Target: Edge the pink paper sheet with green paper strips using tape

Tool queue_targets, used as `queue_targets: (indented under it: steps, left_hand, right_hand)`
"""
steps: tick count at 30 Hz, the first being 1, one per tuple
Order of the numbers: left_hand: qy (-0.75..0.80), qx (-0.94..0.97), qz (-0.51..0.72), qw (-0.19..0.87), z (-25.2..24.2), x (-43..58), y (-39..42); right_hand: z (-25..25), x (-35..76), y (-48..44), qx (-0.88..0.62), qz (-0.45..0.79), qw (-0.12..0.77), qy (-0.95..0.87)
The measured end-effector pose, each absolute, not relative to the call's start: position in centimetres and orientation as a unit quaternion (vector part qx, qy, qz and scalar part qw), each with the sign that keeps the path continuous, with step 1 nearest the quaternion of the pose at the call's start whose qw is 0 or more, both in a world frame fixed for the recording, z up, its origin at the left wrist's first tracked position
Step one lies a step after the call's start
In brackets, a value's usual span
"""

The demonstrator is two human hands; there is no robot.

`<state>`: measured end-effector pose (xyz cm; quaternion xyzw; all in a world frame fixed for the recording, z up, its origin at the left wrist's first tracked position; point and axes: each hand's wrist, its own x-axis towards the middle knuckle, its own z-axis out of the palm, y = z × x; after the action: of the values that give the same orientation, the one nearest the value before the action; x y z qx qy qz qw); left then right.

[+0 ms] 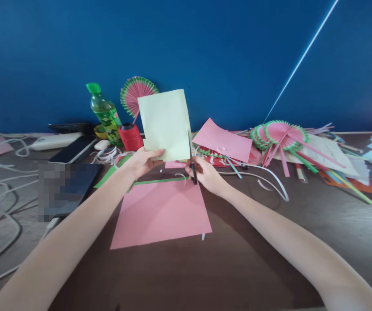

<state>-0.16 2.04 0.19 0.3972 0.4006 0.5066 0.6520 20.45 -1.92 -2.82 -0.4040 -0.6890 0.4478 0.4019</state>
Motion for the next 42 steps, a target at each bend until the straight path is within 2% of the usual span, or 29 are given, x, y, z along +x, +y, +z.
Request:
queue_targets:
  steps: [20,42]
  left_hand:
    - [0.426,0.476,0.43,0.638,0.58,-0.66,1.58]
    - [0.413,0.467,0.419,0.66,0.15,-0.94,1.84]
  right_hand:
    - [-2.37,20.67,-1.99,-0.399,0.447,0.412,-0.687]
    - [-2.62,20.77,-1.92,-0.411,0.436,0.404,-0.691]
